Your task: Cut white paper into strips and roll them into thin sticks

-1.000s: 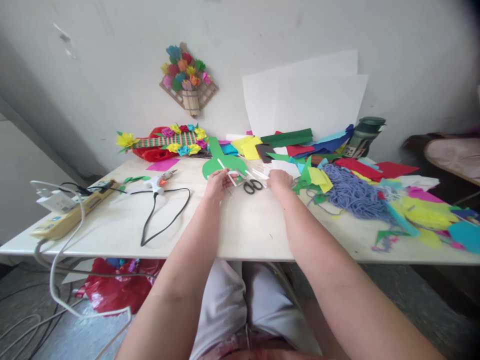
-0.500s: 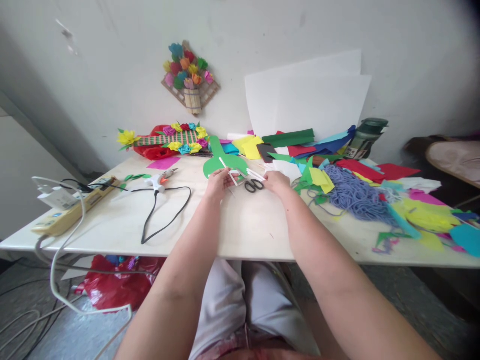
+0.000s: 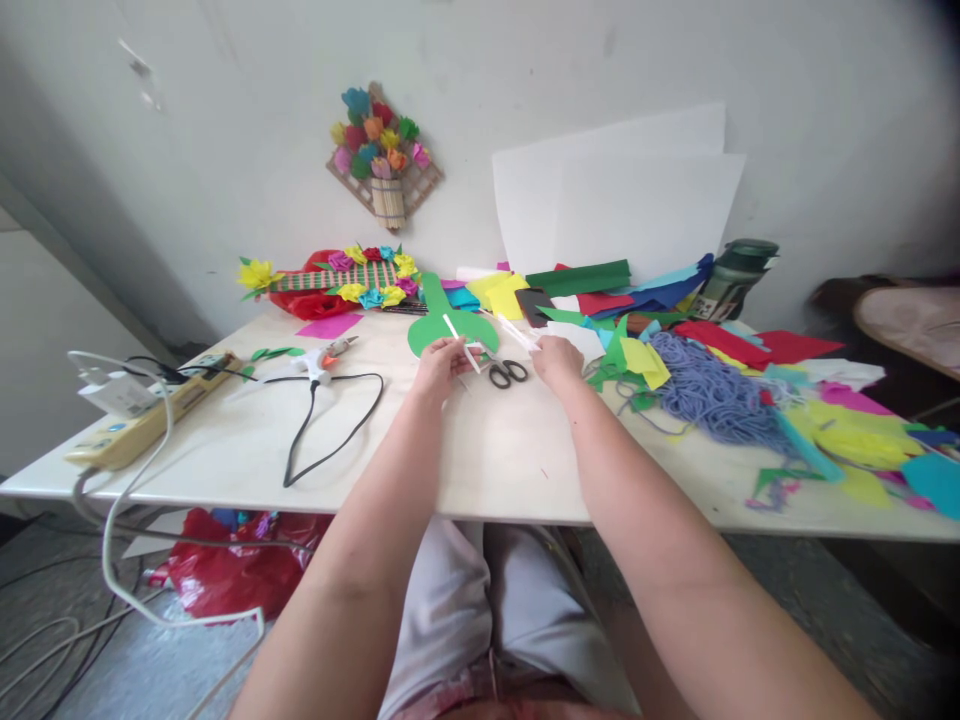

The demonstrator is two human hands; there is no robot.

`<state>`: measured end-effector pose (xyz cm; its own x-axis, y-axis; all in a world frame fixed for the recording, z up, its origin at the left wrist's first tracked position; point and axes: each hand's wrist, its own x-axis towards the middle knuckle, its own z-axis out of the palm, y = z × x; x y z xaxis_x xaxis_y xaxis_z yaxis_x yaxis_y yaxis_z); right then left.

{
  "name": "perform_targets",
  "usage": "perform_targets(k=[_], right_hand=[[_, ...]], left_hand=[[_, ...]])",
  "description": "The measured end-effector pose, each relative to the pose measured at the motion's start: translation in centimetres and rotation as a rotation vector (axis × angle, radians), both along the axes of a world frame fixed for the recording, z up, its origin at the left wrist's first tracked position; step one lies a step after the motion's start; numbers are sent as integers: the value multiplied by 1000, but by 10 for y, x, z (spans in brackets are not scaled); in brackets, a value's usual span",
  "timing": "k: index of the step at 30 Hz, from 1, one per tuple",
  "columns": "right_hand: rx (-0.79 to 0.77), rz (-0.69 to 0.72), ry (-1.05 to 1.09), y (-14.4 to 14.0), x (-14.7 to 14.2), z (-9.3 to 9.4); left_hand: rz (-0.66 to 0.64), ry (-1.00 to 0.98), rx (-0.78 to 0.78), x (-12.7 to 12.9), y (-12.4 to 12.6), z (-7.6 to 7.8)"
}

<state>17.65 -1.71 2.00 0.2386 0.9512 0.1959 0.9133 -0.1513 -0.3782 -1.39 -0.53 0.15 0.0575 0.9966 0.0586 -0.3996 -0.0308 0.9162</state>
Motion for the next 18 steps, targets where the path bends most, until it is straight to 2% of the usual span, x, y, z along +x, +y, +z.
perform_targets(k=[5,8,13,18], right_hand=[[35,237,817,-3,-14,-4],[-40,376,1102,-7,-25,-6],[-110,409,1141,-11,-35,-8],[-87,395,1093,-12,-43,-10]], left_hand=[[-61,-10,30,2,-1,-2],[-72,19,23,3,-3,0],[-114,28,33,6,-3,1],[-180,-129,61,8,-3,1]])
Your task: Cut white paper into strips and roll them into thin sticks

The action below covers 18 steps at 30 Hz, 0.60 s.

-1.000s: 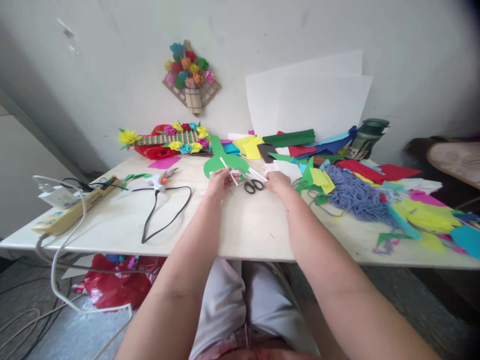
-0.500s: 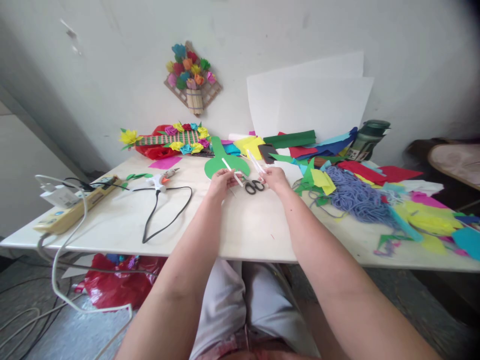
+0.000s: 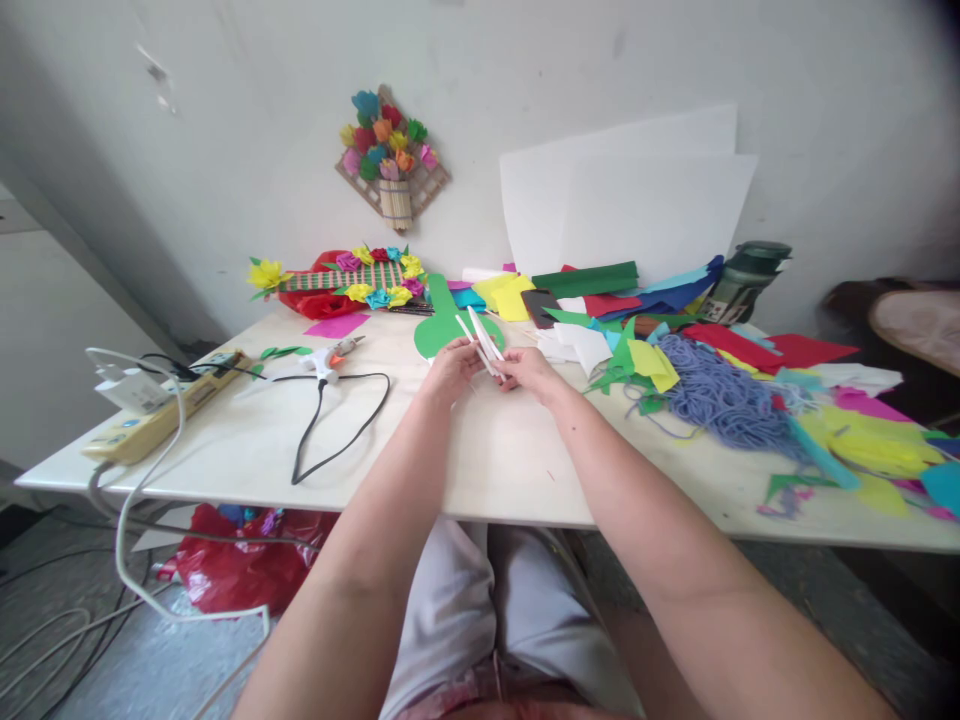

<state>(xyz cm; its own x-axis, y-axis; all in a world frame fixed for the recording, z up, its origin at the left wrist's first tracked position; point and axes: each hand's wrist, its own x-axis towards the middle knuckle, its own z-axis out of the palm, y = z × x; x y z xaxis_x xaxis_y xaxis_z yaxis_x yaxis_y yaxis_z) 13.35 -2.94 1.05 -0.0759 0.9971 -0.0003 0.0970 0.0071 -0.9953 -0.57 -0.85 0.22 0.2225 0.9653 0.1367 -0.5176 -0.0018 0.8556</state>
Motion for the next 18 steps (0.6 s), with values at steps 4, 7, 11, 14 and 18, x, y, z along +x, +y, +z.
perform_targets(k=[4,7,11,14,18], right_hand=[[10,-46,-25,2,-9,-3],[23,-48,-46,4,-13,-6],[99,5,-99,3,-12,-6],[198,13,-250,4,-10,-8],[360,-61,-481,13,-5,-15]], left_hand=[[0,-55,-45,4,-2,1],[9,-46,-55,6,-2,0],[38,-21,-22,4,2,-4],[61,-3,46,1,4,-4],[52,44,97,-1,2,-1]])
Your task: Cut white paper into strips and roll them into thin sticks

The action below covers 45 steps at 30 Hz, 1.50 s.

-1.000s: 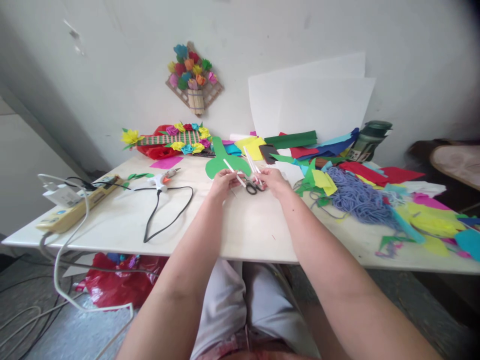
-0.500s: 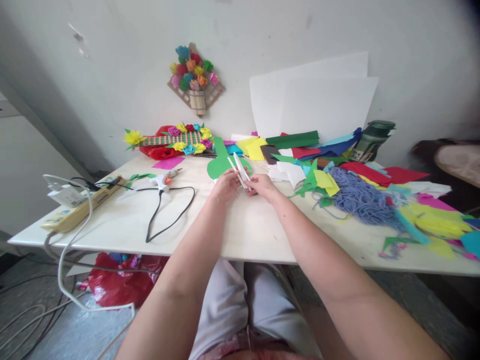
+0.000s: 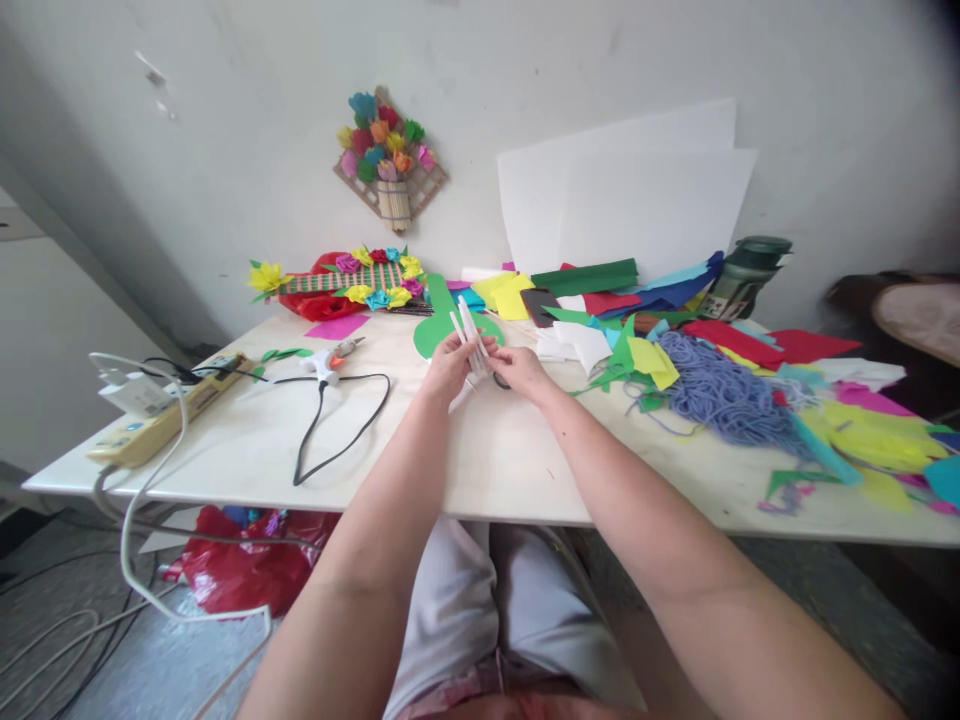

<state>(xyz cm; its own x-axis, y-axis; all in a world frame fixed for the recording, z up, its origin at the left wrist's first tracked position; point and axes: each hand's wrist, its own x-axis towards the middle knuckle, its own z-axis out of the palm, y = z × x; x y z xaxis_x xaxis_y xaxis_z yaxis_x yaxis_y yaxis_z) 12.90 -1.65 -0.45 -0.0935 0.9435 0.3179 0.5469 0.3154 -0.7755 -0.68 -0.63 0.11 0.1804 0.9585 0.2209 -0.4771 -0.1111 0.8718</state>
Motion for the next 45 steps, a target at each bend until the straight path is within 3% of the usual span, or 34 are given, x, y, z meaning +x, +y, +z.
perform_targets(k=[7,11,19,23,29,34,38,45], right_hand=[[-115,-150,-351,1,4,3],[-130,-140,-439,-4,4,9],[-77,-105,-310,-3,6,7],[-74,-167,-236,-2,8,8],[-53,-192,-159,2,11,7],[58,-107,35,9,13,3],[39,-91,82,15,13,-1],[10,-64,90,12,12,-1]], left_hand=[[-56,33,-2,3,-2,-4],[-59,47,20,4,1,-7],[88,144,182,1,9,-4],[65,252,237,3,9,-8],[39,354,183,5,11,-16],[39,345,188,4,12,-14],[68,404,245,0,11,-12],[76,539,203,0,12,-18]])
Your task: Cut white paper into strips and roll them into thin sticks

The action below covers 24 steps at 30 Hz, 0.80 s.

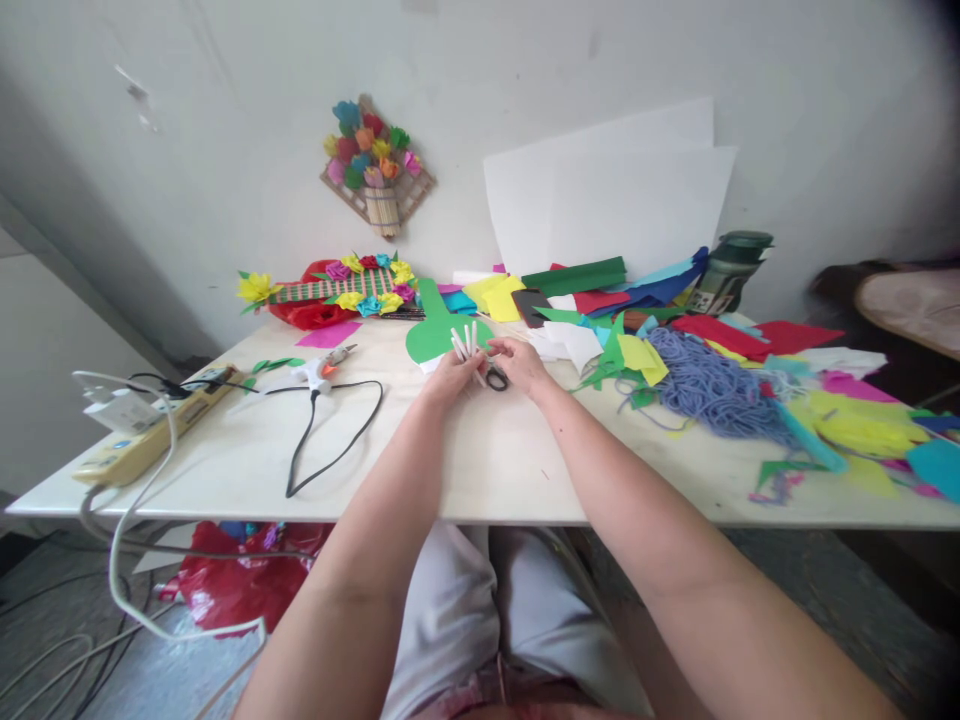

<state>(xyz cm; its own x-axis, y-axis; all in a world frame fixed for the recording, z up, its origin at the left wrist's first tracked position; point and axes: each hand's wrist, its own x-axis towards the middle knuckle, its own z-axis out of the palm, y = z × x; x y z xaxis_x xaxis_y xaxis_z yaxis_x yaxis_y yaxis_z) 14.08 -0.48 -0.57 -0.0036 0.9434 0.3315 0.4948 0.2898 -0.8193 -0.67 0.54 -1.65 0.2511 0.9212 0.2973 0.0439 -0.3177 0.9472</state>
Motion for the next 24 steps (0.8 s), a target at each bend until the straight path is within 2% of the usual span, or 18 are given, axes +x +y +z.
perform_targets(k=[5,9,15,21,24], right_hand=[[16,15,-34,-2,0,3],[-67,-137,-125,2,10,1],[-102,-360,-303,-3,31,11],[-154,-354,-431,9,50,30],[-179,-303,-465,19,62,37]], left_hand=[[53,-28,84,2,-4,8],[151,36,19,2,-8,10],[118,24,-55,1,-6,3],[96,-90,-80,4,-5,3],[59,-153,-100,5,-6,5]])
